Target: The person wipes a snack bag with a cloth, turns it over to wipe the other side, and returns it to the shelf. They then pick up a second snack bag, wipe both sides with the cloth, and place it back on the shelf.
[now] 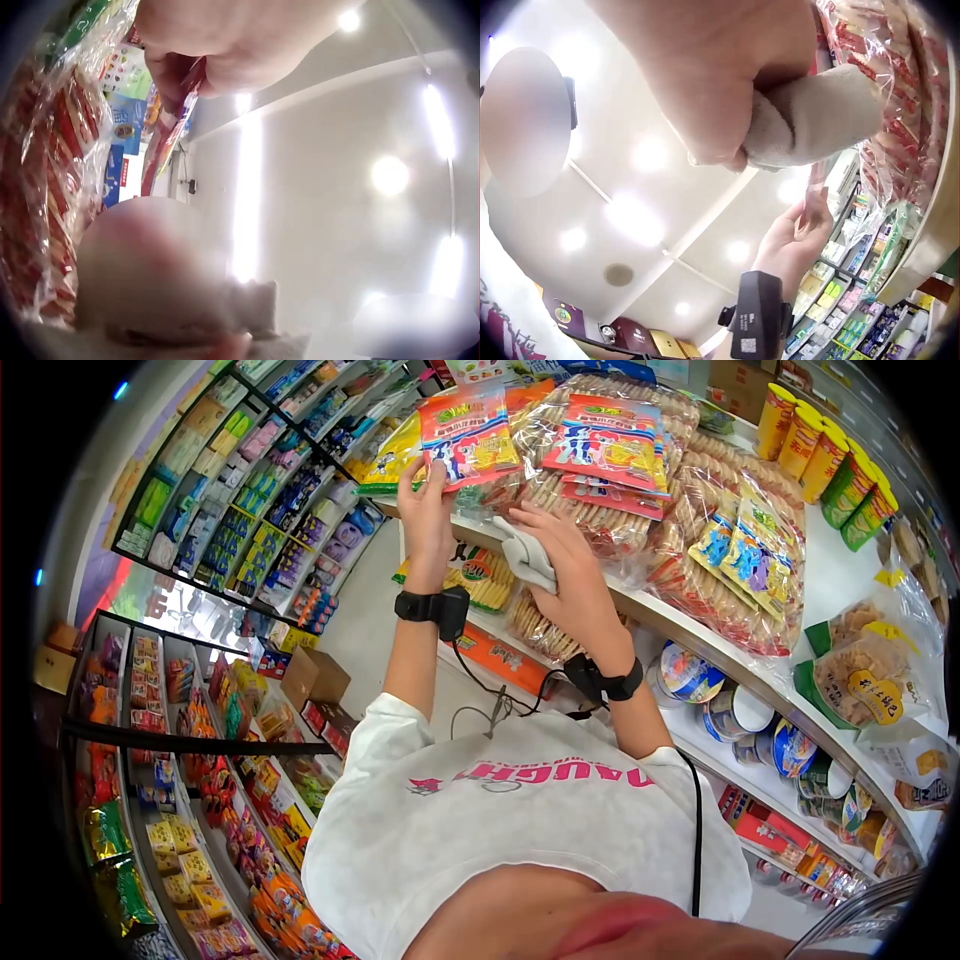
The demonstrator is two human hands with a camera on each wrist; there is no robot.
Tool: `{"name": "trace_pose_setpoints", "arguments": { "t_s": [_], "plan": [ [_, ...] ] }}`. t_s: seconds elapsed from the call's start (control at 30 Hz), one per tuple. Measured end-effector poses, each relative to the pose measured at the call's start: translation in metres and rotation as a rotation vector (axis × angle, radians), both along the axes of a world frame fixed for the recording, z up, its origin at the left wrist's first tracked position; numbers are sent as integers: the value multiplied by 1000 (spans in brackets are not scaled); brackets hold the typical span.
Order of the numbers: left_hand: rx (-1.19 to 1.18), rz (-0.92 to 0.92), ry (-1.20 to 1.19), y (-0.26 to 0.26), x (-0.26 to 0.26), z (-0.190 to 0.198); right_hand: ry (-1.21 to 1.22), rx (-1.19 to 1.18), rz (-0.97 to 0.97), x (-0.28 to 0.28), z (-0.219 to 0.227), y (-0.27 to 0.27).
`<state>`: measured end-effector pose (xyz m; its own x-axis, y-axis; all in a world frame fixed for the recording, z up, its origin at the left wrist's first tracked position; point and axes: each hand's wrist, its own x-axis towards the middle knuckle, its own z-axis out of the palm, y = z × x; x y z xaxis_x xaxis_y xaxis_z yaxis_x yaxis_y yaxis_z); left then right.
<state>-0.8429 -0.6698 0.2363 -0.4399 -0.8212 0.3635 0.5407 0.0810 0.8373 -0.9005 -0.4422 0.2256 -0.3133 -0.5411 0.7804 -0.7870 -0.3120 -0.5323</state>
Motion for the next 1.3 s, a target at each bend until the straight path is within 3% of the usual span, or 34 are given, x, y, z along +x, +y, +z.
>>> {"name": "trace_pose_setpoints", "arguments": {
  "t_s": [0.13,0.17,0.27,0.3,0.43,0.53,0.73,0.83,0.93,1.07,1.2,1.3],
  "plan": [
    [-149,-149,-387,-24,-20,-17,-96,10,43,0,-6,-2],
    [-123,-113,-337,-25,-23,-20,-97,20,52,0,-5,-4],
    [-699,-1,-663,-16,-34,-11,-164,32,84,1,-7,-14],
    [-747,150,-747,-11,-34,-9,-173,30,81,1,-6,-17],
    [-579,335,-537,-6,-6,-18,-111,31,-11,-6,-1,-35],
    [-310,84,-553,25,58,-7,29,84,-124,-18,2,-49],
    [-103,166,-717,81,189,-13,114,200,-228,-8,-1,-62],
    [16,353,-688,117,248,-18,-253,26,-11,24,11,-67],
    [125,546,-620,163,306,-17,-1096,211,396,111,22,-57],
    [182,769,-500,242,385,-18,-1430,432,1157,233,5,-59],
    [224,980,-382,350,461,-17,-1178,966,1519,356,-6,-1],
    [310,1199,-332,429,508,-34,-953,1259,1649,443,-13,68]
  ]
}}
